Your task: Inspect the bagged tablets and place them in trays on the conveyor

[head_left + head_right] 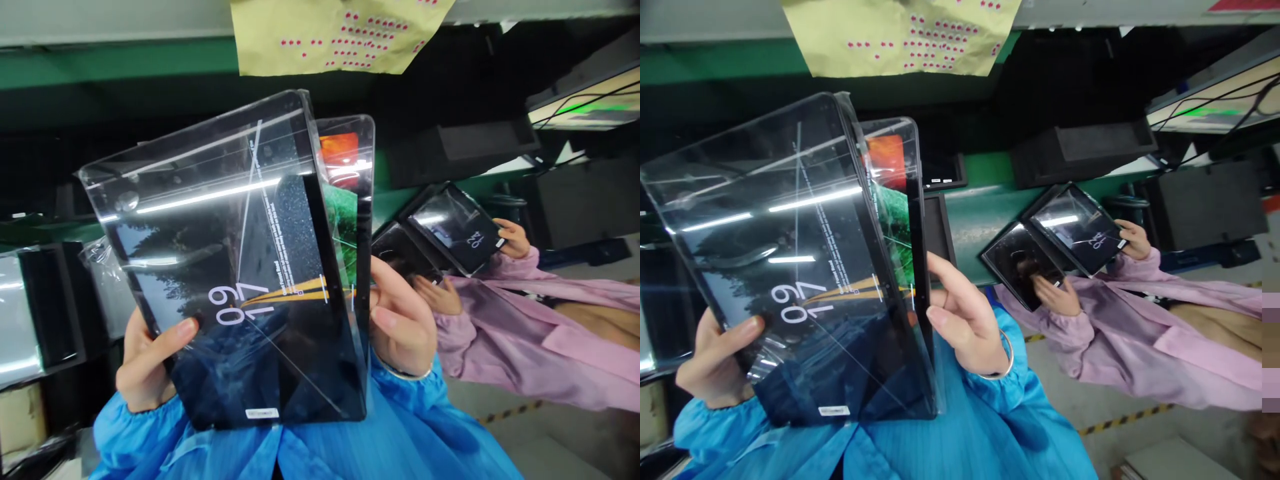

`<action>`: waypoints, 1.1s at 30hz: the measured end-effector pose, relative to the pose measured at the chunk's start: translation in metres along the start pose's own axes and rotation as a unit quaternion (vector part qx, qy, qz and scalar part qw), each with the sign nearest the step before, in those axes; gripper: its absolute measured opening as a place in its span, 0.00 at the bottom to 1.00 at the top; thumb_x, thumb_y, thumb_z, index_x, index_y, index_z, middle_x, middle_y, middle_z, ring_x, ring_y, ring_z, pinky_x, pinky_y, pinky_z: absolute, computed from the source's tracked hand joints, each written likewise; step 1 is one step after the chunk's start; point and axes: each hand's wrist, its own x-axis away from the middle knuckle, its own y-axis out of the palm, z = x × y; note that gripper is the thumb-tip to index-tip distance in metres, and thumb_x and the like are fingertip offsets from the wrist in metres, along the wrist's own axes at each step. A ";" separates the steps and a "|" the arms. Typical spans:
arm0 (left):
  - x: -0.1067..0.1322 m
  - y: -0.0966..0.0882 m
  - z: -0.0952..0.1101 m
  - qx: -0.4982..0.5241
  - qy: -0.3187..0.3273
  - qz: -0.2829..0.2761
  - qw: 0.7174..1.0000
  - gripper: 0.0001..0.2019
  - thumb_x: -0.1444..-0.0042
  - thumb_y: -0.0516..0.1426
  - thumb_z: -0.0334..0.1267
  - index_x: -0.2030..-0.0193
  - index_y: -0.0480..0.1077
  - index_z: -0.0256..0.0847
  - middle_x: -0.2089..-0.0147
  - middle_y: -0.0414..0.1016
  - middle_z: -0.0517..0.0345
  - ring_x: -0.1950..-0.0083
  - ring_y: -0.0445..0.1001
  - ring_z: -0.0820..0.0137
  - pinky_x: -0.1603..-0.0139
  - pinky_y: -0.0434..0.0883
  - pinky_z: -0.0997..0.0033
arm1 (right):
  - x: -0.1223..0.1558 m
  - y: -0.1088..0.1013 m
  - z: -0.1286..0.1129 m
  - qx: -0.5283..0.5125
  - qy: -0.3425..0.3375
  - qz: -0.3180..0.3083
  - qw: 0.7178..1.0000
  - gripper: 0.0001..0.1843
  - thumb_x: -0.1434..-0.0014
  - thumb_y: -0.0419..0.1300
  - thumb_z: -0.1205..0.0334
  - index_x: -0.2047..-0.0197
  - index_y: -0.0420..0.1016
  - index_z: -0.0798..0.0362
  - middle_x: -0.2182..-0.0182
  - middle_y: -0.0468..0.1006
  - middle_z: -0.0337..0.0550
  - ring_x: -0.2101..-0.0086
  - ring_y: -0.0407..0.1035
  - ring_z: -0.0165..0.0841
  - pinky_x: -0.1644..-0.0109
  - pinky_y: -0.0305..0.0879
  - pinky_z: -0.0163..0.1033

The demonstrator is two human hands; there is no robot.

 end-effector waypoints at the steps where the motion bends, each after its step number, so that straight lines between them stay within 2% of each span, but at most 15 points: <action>1: 0.000 -0.001 0.000 -0.008 0.004 -0.002 1.000 0.27 0.66 0.70 0.32 0.53 0.82 0.42 0.66 0.84 0.57 0.59 0.84 0.50 0.61 0.85 0.60 | 0.002 -0.001 0.001 0.016 0.006 0.007 1.000 0.26 0.31 0.58 0.57 0.31 0.66 0.40 0.62 0.83 0.42 0.69 0.77 0.38 0.72 0.71 0.40; 6: 0.002 -0.004 0.002 -0.028 0.012 0.003 1.000 0.29 0.67 0.69 0.31 0.51 0.82 0.46 0.66 0.85 0.60 0.60 0.84 0.52 0.64 0.84 0.63 | 0.004 0.003 0.000 0.060 0.020 0.056 0.996 0.26 0.33 0.62 0.53 0.33 0.66 0.43 0.69 0.79 0.39 0.73 0.75 0.35 0.71 0.72 0.39; 10: 0.006 -0.003 0.006 -0.056 0.023 0.000 0.998 0.26 0.65 0.69 0.33 0.54 0.83 0.50 0.67 0.84 0.63 0.61 0.84 0.54 0.68 0.83 0.67 | -0.001 0.011 -0.004 0.080 0.022 0.083 0.993 0.21 0.33 0.62 0.52 0.39 0.67 0.44 0.72 0.77 0.37 0.78 0.71 0.32 0.77 0.66 0.35; 13: 0.006 -0.002 0.007 -0.068 0.043 -0.002 0.997 0.26 0.64 0.69 0.35 0.52 0.83 0.50 0.66 0.85 0.63 0.59 0.84 0.54 0.67 0.84 0.66 | -0.004 0.014 -0.006 0.097 0.017 0.096 0.991 0.18 0.32 0.62 0.50 0.42 0.68 0.44 0.75 0.75 0.35 0.82 0.65 0.29 0.80 0.61 0.33; 17: 0.000 -0.006 0.002 -0.047 0.042 0.010 0.998 0.29 0.68 0.70 0.34 0.52 0.82 0.46 0.68 0.84 0.60 0.61 0.84 0.52 0.67 0.84 0.64 | -0.006 0.016 -0.006 0.080 0.009 0.110 0.991 0.14 0.31 0.60 0.50 0.44 0.71 0.41 0.73 0.76 0.35 0.79 0.69 0.30 0.76 0.70 0.36; 19: -0.005 -0.011 -0.001 -0.041 0.035 0.009 0.999 0.29 0.70 0.70 0.33 0.54 0.82 0.44 0.69 0.84 0.59 0.64 0.84 0.52 0.69 0.84 0.63 | -0.005 0.016 -0.006 0.066 0.018 0.117 0.991 0.17 0.30 0.58 0.47 0.42 0.72 0.43 0.73 0.76 0.37 0.79 0.70 0.32 0.77 0.71 0.36; 22: -0.014 -0.021 -0.007 -0.059 0.057 0.003 0.997 0.25 0.71 0.70 0.32 0.59 0.83 0.42 0.69 0.84 0.59 0.68 0.83 0.54 0.70 0.84 0.61 | -0.002 0.016 -0.006 0.044 0.052 0.144 0.987 0.24 0.30 0.55 0.43 0.39 0.72 0.48 0.77 0.75 0.39 0.80 0.71 0.33 0.82 0.66 0.34; 28: -0.019 -0.032 -0.012 -0.089 0.079 -0.023 0.993 0.15 0.67 0.69 0.33 0.66 0.82 0.41 0.69 0.83 0.57 0.71 0.83 0.55 0.70 0.85 0.57 | 0.001 0.015 -0.009 -0.023 0.073 0.137 0.988 0.24 0.33 0.59 0.47 0.39 0.73 0.48 0.77 0.77 0.39 0.80 0.72 0.35 0.83 0.63 0.32; 33: -0.018 -0.033 -0.011 -0.092 0.084 -0.048 0.991 0.15 0.64 0.67 0.33 0.65 0.83 0.43 0.69 0.83 0.55 0.69 0.84 0.51 0.71 0.85 0.54 | 0.003 0.012 -0.011 -0.025 0.087 0.112 0.990 0.26 0.34 0.58 0.47 0.38 0.72 0.48 0.73 0.80 0.41 0.80 0.73 0.35 0.82 0.64 0.33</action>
